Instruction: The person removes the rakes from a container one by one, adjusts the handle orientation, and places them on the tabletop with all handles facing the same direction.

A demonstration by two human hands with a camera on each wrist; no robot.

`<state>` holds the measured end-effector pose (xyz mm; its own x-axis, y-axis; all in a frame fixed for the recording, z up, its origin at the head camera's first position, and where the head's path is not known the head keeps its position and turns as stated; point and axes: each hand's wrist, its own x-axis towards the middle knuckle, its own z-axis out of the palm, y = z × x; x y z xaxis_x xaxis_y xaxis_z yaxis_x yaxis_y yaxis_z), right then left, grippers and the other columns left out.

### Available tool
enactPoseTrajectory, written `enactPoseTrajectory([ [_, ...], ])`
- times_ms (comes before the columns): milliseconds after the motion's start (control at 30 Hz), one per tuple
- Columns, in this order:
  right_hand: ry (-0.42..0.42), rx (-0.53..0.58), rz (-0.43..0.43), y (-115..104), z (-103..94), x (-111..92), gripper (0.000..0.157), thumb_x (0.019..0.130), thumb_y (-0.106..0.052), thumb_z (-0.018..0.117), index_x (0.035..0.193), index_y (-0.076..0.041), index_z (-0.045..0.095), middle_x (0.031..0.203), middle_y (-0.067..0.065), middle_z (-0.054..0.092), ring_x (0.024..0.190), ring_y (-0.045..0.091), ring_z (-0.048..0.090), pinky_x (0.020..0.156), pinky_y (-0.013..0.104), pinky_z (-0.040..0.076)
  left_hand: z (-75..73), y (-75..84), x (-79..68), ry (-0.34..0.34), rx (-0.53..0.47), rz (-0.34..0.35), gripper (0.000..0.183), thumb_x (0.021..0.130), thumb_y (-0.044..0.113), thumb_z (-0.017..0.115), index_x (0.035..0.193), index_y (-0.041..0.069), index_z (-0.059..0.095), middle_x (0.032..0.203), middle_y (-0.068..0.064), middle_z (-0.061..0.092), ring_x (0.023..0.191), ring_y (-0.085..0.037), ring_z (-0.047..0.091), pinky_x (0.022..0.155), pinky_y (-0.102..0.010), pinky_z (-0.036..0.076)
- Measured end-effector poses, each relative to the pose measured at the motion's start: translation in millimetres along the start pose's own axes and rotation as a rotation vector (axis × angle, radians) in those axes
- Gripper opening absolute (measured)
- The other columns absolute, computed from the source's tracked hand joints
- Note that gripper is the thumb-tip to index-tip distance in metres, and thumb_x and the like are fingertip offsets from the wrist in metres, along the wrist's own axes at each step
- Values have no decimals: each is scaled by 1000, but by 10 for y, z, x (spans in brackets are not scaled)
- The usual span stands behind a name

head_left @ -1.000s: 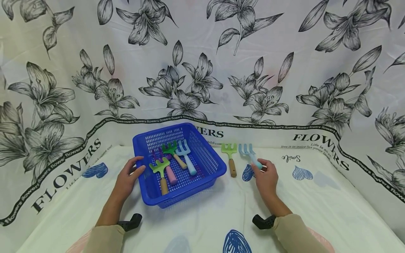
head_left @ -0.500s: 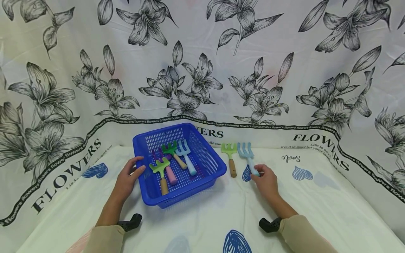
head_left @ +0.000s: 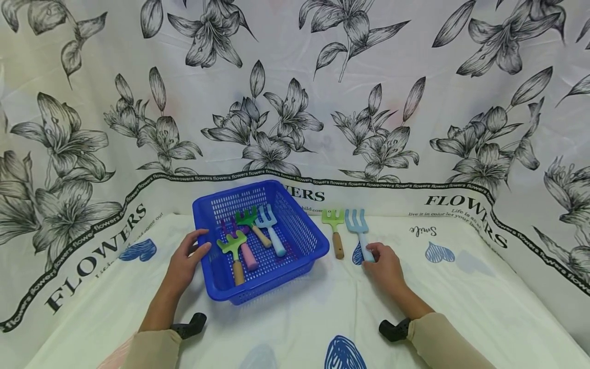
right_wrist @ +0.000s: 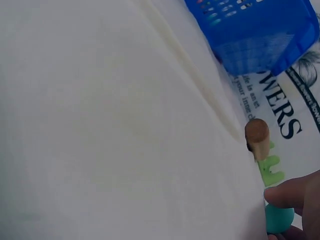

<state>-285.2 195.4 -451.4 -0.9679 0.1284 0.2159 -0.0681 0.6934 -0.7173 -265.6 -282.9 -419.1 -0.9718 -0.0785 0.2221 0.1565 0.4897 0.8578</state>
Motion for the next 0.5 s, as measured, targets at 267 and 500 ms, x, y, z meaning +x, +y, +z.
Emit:
enactPoseTrajectory([
  [267,-19,-46,3,-1,12,-22,41,81,-4,73,120,-2,60,103,14,58,90,28,52,79,40,46,1,-6,18,6,1,5,55,101,40,50,148,16,35,156,-17,26,138,-47,29,103,-68,27],
  [500,-24,-37,21,-14,27,-21,41,82,-3,72,122,-2,59,105,15,56,93,28,51,82,43,46,2,-10,8,2,-1,6,56,101,40,50,149,17,33,157,-17,25,137,-47,29,102,-68,28],
])
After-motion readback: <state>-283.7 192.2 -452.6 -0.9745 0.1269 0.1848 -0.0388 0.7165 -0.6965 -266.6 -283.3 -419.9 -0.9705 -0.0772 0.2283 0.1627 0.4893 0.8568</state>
